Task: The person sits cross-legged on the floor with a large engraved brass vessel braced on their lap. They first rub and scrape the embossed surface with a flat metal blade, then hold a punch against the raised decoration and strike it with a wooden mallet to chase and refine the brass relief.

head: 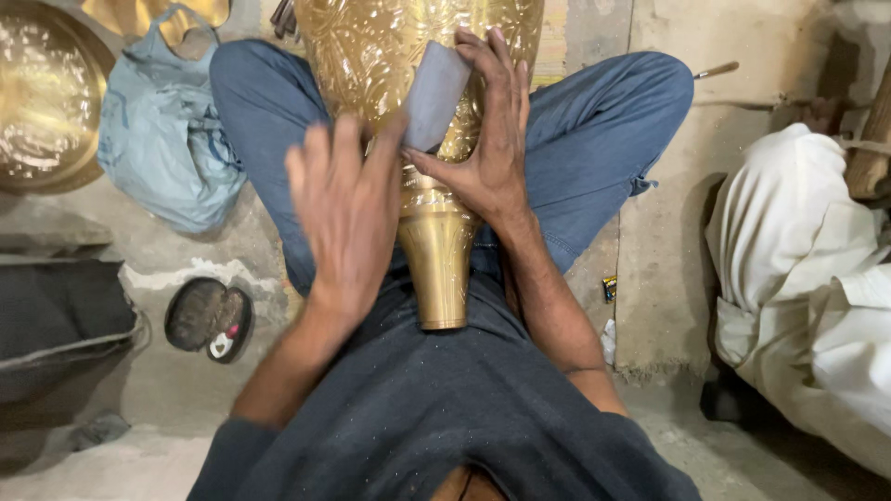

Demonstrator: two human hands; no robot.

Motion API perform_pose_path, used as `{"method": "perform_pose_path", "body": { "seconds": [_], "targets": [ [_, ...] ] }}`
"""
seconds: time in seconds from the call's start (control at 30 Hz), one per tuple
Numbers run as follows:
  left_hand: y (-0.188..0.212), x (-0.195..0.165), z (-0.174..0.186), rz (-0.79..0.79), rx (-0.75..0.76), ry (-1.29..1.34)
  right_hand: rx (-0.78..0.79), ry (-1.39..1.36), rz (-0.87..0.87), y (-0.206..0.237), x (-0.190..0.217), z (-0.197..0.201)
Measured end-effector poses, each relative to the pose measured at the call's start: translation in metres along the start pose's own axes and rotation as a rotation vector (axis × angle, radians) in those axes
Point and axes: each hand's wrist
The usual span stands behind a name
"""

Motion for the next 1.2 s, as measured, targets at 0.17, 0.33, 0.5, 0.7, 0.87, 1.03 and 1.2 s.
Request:
{"method": "perform_pose_path", "body": {
  "seconds": [0.17, 0.33, 0.5, 0.7, 0.87, 1.03, 1.2],
  "targets": [
    [-0.01, -0.004, 0.006, -0.003, -0.002, -0.043, 0.017, -0.007, -0.027, 0.0, 0.002, 0.003],
    [-0.026, 0.001, 0.001, -0.02, 0.016, -0.03, 0.016, -0.016, -0.033, 0.001, 0.005, 0.003],
    [0.0, -0.006, 0.023, 0.035, 0.104, 0.037, -0.005, 0.02, -0.023, 0.0, 0.003, 0.004],
    [-0.034, 0.003, -0.008, -0.035, -0.027, -0.033, 0.013, -0.007, -0.044, 0.001, 0.006, 0.003],
    [0.014, 0.006, -0.002, 0.012, 0.046, 0.069, -0.003, 0.008, -0.002, 0.001, 0.003, 0.003],
    [0.009, 0.005, -0.005, 0.006, 0.014, 0.026, 0.011, 0.0, -0.015, 0.003, 0.001, 0.002],
    [-0.038, 0.005, -0.004, -0.034, -0.038, -0.02, 0.012, -0.015, -0.032, 0.003, 0.003, 0.002]
  ]
}}
Point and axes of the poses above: each hand's wrist, its own y-axis away from the middle knuckle, its own z-axis out of the back of the hand, x = y × z, and after that the axes turned 4 degrees about x, right-handed
